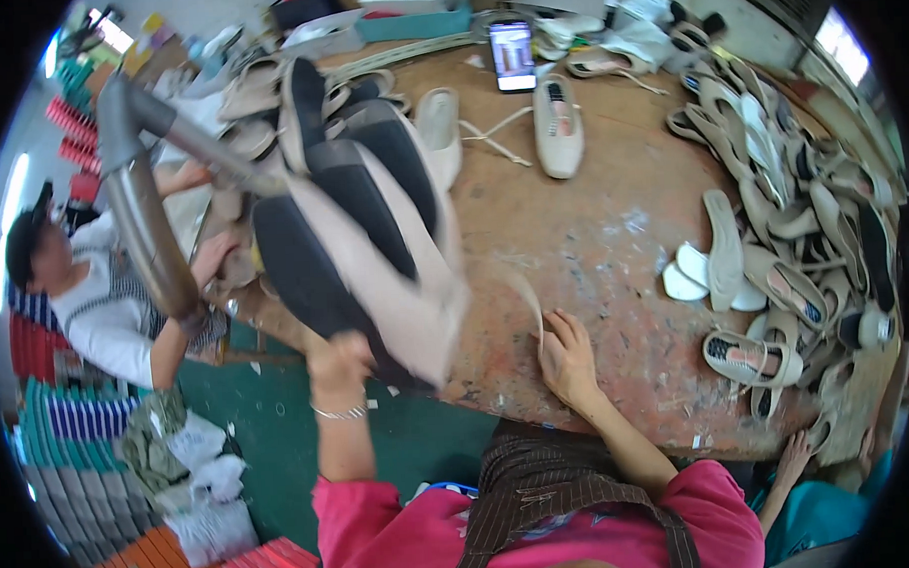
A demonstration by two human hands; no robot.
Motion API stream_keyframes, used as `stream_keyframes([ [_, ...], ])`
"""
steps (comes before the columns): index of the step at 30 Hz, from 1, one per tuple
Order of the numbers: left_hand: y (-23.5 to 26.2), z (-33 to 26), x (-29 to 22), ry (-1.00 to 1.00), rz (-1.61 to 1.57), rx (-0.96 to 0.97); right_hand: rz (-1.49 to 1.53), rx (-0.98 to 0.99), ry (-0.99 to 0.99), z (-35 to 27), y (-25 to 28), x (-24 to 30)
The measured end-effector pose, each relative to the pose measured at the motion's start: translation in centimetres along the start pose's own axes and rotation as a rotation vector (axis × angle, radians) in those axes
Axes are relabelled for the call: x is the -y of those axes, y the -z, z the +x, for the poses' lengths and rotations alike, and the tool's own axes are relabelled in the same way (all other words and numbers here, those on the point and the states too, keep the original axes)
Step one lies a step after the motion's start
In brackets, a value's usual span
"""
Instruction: The person inserts insoles into shoes by hand, presses them down, and then uses a heat gun to apply heat to the heels of a stack of shoes.
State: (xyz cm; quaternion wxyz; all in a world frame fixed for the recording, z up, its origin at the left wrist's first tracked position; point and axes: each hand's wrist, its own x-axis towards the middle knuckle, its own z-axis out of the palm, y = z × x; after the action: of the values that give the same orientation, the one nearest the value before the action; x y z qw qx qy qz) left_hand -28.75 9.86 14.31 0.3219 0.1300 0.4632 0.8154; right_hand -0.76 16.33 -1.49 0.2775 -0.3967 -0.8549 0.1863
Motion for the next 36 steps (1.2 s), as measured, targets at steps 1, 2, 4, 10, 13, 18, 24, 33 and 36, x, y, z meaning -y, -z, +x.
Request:
stream_keyframes([
  [1,-1.0,3.5,-2.6,-0.098,0.308,0.258,0.0,-0.021,-0.023,0.2,0.2,0.3],
  [2,-7.7,6.0,-3.8,-0.483,0.388,0.302,0.027,-0.024,-0.02,0.1,0.3,0.1],
  [4,-15.3,10.6,-7.7,-0.645,0.632,0.438,0.075,-0.031,-0.025,0.1,0.3,0.0],
  [10,-19.7,30.4,-13.2,-1.154,2.033,-0.232,0.163,-0.032,-0.075,0.1,0.6,-0.1],
  [13,-4.8,44.4,-15.1,-1.104,2.069,-0.056,0.251,-0.019,-0.06,0.4,0.5,0.6],
  [18,-6.2,42.5,-6.4,-0.579,2.53,-0.552,0.301,-0.015,-0.13,0.0,1.1,-0.3],
  [24,-11.2,39.2,-1.7,-0.996,2.734,-0.58,0.57,-0.076,-0.162,-0.4,2.0,-2.0],
  [33,-22.9,20.6,23.5,-0.917,1.536,1.539,-0.426,-0.772,-0.596,5.5,16.3,-18.4],
  [36,-24.2,18.9,26.0,-0.799,2.079,1.391,-0.602,-0.71,-0.698,7.7,14.7,-20.9],
])
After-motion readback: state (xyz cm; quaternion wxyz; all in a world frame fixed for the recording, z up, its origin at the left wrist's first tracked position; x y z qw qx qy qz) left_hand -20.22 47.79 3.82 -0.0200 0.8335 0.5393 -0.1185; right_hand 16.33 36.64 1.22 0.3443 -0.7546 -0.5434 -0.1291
